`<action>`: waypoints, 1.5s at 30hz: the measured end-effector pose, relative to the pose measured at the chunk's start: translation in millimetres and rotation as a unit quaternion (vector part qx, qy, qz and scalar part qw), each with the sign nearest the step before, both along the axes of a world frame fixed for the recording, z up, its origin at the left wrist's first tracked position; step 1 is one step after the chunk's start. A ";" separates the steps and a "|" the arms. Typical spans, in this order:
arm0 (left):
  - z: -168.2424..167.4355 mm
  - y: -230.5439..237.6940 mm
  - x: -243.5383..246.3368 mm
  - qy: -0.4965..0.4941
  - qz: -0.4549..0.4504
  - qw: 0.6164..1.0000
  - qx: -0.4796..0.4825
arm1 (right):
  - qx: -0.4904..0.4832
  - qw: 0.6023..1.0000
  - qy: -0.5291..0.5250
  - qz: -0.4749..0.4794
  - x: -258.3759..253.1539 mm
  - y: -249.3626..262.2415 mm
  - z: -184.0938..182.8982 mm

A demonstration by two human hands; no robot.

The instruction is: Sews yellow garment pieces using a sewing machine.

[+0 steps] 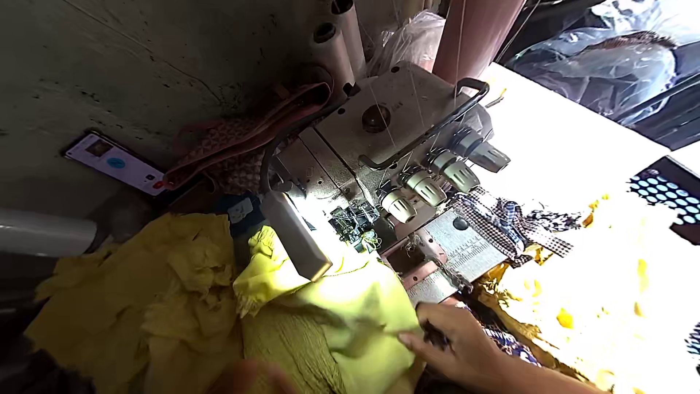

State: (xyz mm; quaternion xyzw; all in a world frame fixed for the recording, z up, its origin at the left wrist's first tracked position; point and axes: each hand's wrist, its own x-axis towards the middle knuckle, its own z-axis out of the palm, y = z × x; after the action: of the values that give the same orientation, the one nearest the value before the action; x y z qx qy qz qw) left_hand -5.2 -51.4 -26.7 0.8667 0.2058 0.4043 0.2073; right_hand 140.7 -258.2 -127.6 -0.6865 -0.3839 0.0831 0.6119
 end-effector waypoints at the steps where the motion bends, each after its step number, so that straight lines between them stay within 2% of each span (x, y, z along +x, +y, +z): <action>1: 4.9 -23.9 12.8 0.055 -0.085 0.991 -0.084 | 0.007 0.998 -0.053 0.019 -4.6 -2.0 10.7; 2: 6.7 -42.6 28.9 0.119 -0.141 0.972 -0.144 | 0.017 0.995 -0.081 0.055 -11.1 -3.7 22.0; 4: 3.1 -59.1 51.3 0.220 -0.149 0.949 -0.168 | 0.032 0.984 -0.096 0.149 -20.7 -5.6 40.8; 6: 3.1 -57.3 53.0 0.215 -0.112 0.952 -0.186 | 0.047 0.975 -0.095 0.194 -20.1 -4.6 45.8; 7: 3.5 -54.1 49.5 0.195 -0.100 0.952 -0.214 | 0.061 0.979 -0.078 0.179 -18.0 -4.1 41.8; 10: -5.4 -49.2 47.4 0.114 -0.084 0.951 -0.276 | 0.082 0.994 0.045 0.048 2.4 8.2 21.7; 11: -8.1 -50.2 50.7 0.101 -0.076 0.957 -0.262 | 0.068 0.993 0.098 0.008 10.5 14.9 16.8; 13: -7.0 -54.3 58.1 0.119 -0.028 0.975 -0.184 | 0.007 0.982 0.189 -0.002 22.1 23.8 15.0; 15: 0.1 -56.3 62.6 0.160 0.005 0.984 -0.077 | -0.030 0.977 0.211 0.025 25.8 30.1 16.5; 17: 5.2 -57.8 66.4 0.176 -0.012 0.984 0.003 | -0.016 0.974 0.219 0.045 25.8 36.9 19.3; 19: 7.5 -58.4 67.2 0.185 -0.035 0.982 0.021 | 0.025 0.957 0.279 0.081 26.8 39.4 29.2; 22: 12.6 -50.9 65.2 0.189 -0.014 0.982 -0.002 | 0.089 0.904 0.405 0.103 31.8 28.4 57.8; 24: 15.0 -47.2 63.5 0.191 -0.004 0.982 -0.008 | 0.082 0.874 0.471 0.087 33.8 20.5 65.9; 27: 13.5 -46.8 66.8 0.188 -0.014 0.981 0.033 | 0.032 0.848 0.525 0.071 31.7 20.2 45.7; 29: 10.9 -46.1 71.1 0.187 -0.044 0.978 0.075 | 0.038 0.853 0.518 0.048 25.0 21.6 39.2; 31: 6.6 -50.0 77.2 0.200 -0.089 0.971 0.095 | 0.065 0.879 0.470 0.041 17.5 23.1 43.1; 34: -3.9 -59.5 84.5 0.188 -0.115 0.973 0.065 | 0.088 0.904 0.413 0.059 12.4 28.3 55.2; 38: -0.5 -54.0 83.0 0.155 -0.079 0.983 -0.057 | 0.074 0.890 0.442 0.087 15.8 30.1 64.8; 41: 4.7 -51.3 93.7 0.190 -0.018 0.981 -0.022 | 0.079 0.892 0.436 0.091 14.9 31.7 63.8; 43: 3.1 -48.0 101.6 0.203 -0.004 0.978 0.039 | 0.073 0.889 0.444 0.087 15.3 32.4 64.6; 45: 1.7 -42.7 104.5 0.191 -0.008 0.981 0.044 | 0.074 0.884 0.453 0.085 16.3 32.5 65.0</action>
State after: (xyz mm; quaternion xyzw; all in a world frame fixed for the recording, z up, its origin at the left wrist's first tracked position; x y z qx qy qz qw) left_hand 99.3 -94.1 -25.0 0.9379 0.2166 0.2383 0.1288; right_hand 157.0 -225.7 -62.6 -0.4915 -0.1270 0.4080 0.7588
